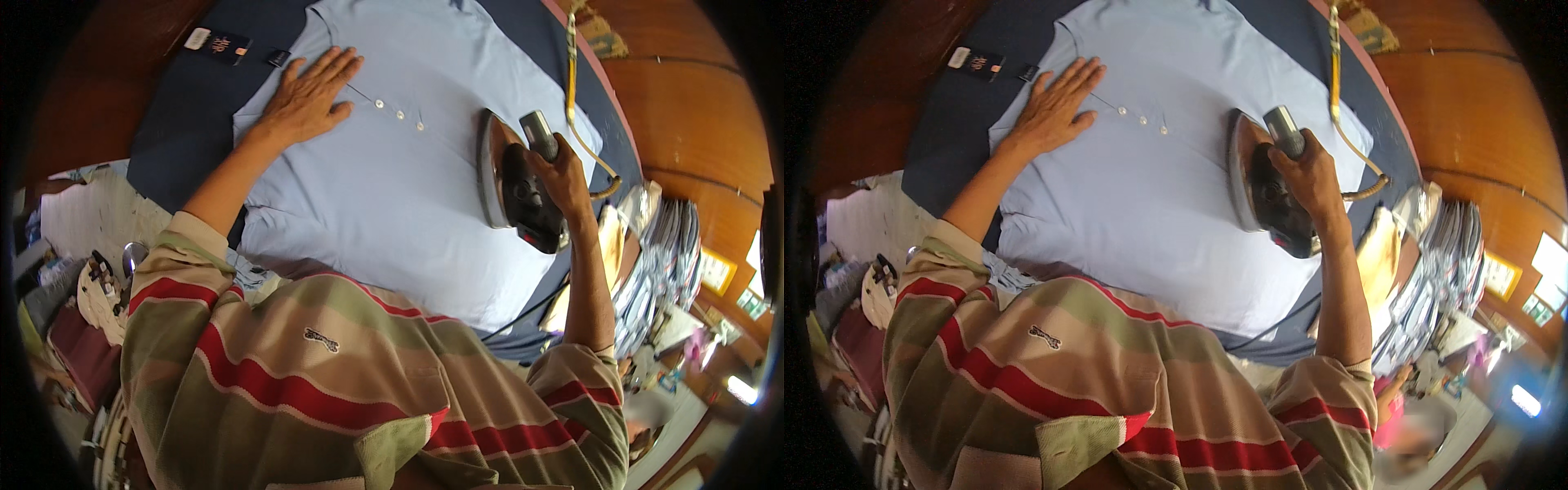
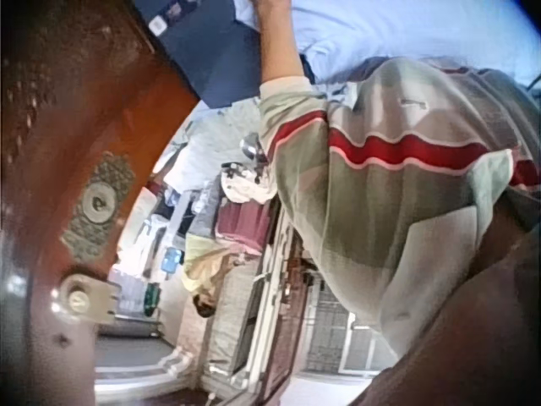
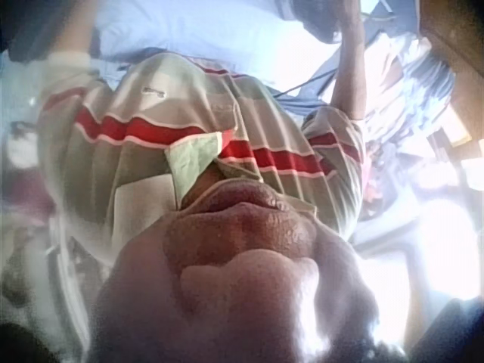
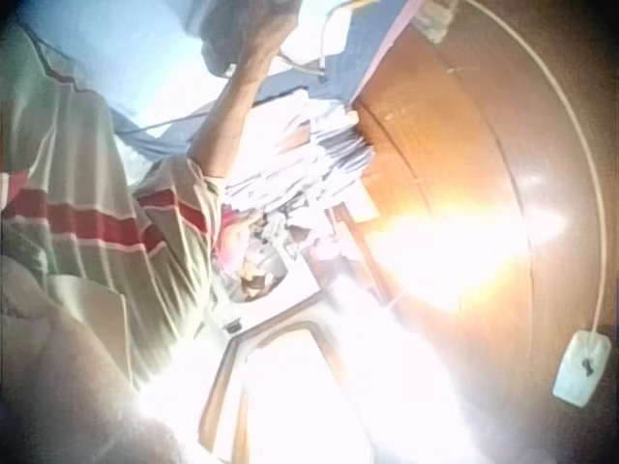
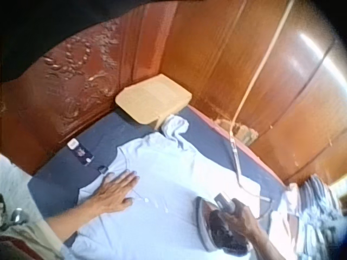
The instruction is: The person irons a blue shirt on a padded table using a steam iron. They move the iron across different sections of the fabric and fold portions of the garment by hand.
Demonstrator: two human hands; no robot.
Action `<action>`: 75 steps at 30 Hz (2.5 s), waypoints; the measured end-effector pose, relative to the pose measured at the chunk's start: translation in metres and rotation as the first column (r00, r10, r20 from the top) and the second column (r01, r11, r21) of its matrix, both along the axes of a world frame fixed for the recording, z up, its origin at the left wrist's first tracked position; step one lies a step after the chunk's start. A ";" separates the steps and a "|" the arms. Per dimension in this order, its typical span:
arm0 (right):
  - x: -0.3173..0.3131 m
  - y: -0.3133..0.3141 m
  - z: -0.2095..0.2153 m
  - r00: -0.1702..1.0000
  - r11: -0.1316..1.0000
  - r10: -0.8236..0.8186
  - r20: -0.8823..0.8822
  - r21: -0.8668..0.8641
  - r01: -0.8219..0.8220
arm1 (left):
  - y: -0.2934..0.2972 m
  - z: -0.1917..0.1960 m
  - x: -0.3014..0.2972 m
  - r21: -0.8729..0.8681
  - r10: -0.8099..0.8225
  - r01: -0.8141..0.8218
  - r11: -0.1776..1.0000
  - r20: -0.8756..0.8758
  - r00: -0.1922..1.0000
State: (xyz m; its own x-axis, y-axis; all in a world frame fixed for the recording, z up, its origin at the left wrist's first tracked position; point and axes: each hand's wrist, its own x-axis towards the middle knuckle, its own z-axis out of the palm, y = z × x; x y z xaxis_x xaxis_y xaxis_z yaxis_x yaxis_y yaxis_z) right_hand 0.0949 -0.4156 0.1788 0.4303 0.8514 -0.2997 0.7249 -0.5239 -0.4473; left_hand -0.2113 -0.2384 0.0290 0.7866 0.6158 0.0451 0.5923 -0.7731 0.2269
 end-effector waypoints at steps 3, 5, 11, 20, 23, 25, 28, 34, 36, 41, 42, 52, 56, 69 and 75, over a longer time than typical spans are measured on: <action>0.012 0.017 0.011 0.994 0.991 0.100 0.041 0.081 -0.103 | 0.010 0.008 -0.006 -0.220 0.062 -0.015 0.975 0.204 0.977; 0.006 0.040 0.026 0.985 0.981 0.155 0.070 0.102 -0.162 | 0.011 0.027 -0.011 -0.257 0.136 -0.060 0.965 0.291 0.947; -0.018 0.113 0.029 0.903 0.892 0.426 0.056 0.137 -0.430 | 0.006 0.037 -0.041 -0.064 0.254 -0.270 0.961 0.594 0.763; -0.081 0.194 -0.008 0.652 0.641 0.753 0.083 0.126 -0.757 | -0.041 0.021 -0.058 -0.186 0.453 -0.424 0.886 0.537 0.712; -0.095 0.214 -0.005 0.573 0.572 0.801 0.173 0.063 -0.818 | -0.047 0.018 -0.058 -0.211 0.481 -0.445 0.870 0.555 0.678; -0.103 0.221 -0.012 0.518 0.525 0.829 0.210 0.027 -0.851 | -0.048 0.015 -0.058 -0.223 0.498 -0.459 0.860 0.561 0.661; -0.104 0.226 -0.006 0.441 0.463 0.877 0.191 -0.089 -0.882 | -0.049 0.009 -0.062 -0.230 0.527 -0.489 0.841 0.550 0.648; -0.068 0.200 -0.005 0.352 0.369 0.926 0.135 -0.130 -0.920 | -0.045 0.004 -0.063 -0.258 0.580 -0.532 0.807 0.522 0.626; -0.058 0.189 0.000 0.486 0.494 0.868 0.100 -0.075 -0.866 | -0.047 0.003 -0.062 -0.172 0.582 -0.580 0.797 0.479 0.657; -0.049 0.147 0.018 0.734 0.729 0.677 -0.048 -0.086 -0.679 | -0.026 0.023 -0.028 -0.092 0.396 -0.419 0.903 0.555 0.732; -0.046 0.137 0.017 0.759 0.757 0.650 -0.034 -0.064 -0.650 | -0.018 0.022 -0.016 -0.127 0.353 -0.350 0.928 0.596 0.721; -0.031 0.088 -0.005 0.816 0.818 0.574 0.074 -0.100 -0.566 | 0.000 -0.008 0.030 0.136 0.216 -0.198 0.971 -0.127 0.968; -0.027 0.080 -0.003 0.751 0.752 0.657 0.069 -0.138 -0.645 | -0.001 -0.013 0.030 0.145 0.226 -0.220 0.965 -0.030 0.974; -0.036 0.136 -0.017 0.676 0.688 0.718 0.164 -0.021 -0.726 | 0.004 -0.020 0.026 0.034 0.211 -0.216 0.976 0.113 0.971; -0.016 0.093 0.000 0.846 0.850 0.512 0.148 0.054 -0.524 | 0.018 -0.010 0.014 -0.019 0.079 -0.079 0.997 0.450 0.890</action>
State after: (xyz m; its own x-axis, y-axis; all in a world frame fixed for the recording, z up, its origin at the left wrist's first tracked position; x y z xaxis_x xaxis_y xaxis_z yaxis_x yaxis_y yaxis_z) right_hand 0.0791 -0.3225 0.1791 -0.0526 0.9811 -0.1863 0.9316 -0.0189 -0.3630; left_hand -0.1973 -0.2209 0.0186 0.6310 0.6751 0.3823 0.4857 -0.7280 0.4838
